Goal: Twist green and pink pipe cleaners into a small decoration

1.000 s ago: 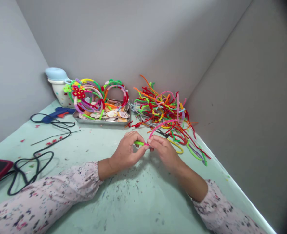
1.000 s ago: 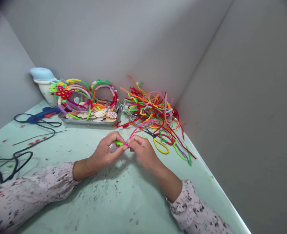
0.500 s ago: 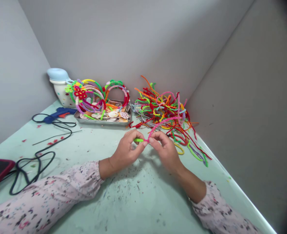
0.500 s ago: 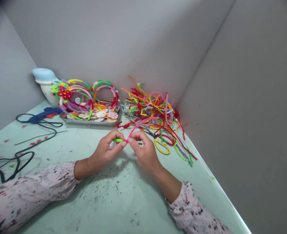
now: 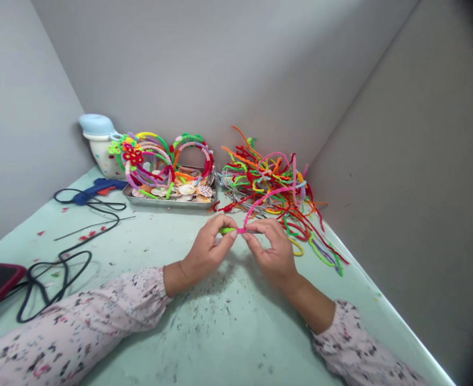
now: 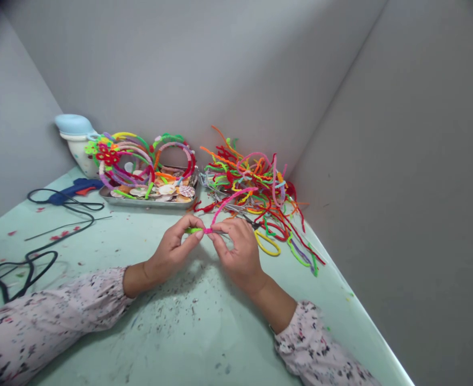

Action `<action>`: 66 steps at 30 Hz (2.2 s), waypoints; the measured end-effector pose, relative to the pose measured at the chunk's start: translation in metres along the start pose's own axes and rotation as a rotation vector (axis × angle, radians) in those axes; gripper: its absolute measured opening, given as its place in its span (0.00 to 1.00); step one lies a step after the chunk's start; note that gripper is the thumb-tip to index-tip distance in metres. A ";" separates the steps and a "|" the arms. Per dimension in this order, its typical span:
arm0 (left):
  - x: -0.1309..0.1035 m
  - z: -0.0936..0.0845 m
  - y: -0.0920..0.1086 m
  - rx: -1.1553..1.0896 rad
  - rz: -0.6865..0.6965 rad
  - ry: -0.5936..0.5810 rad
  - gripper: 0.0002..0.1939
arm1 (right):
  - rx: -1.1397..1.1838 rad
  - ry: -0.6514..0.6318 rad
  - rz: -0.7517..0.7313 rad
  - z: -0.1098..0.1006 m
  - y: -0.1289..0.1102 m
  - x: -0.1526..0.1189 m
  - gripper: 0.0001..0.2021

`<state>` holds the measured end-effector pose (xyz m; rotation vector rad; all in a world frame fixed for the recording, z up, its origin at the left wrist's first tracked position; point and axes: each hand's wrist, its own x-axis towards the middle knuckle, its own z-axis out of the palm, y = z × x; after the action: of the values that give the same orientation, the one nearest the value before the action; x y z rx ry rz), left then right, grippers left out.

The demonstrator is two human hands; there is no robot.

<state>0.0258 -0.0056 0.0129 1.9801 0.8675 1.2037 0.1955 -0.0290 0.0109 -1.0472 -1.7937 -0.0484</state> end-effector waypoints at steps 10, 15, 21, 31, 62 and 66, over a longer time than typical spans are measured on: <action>0.000 0.001 -0.002 0.023 -0.004 0.003 0.06 | -0.020 -0.001 -0.006 0.001 0.001 -0.001 0.05; 0.000 0.001 -0.005 0.031 0.003 0.005 0.06 | 0.010 -0.020 0.035 0.001 0.002 -0.002 0.05; 0.000 0.001 -0.006 0.042 0.028 0.005 0.06 | 0.061 -0.041 0.085 0.002 0.001 -0.002 0.05; -0.002 0.001 -0.008 0.080 0.071 0.005 0.06 | 0.142 -0.096 0.159 0.003 0.003 -0.004 0.04; -0.002 0.001 -0.005 0.161 0.151 -0.006 0.06 | 0.359 -0.158 0.256 0.003 0.004 -0.007 0.07; -0.001 0.000 -0.003 0.161 0.149 -0.014 0.07 | 0.372 -0.182 0.264 0.003 0.003 -0.006 0.08</action>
<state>0.0249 -0.0053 0.0100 2.2138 0.8450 1.2345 0.1965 -0.0296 0.0032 -1.0294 -1.7215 0.5369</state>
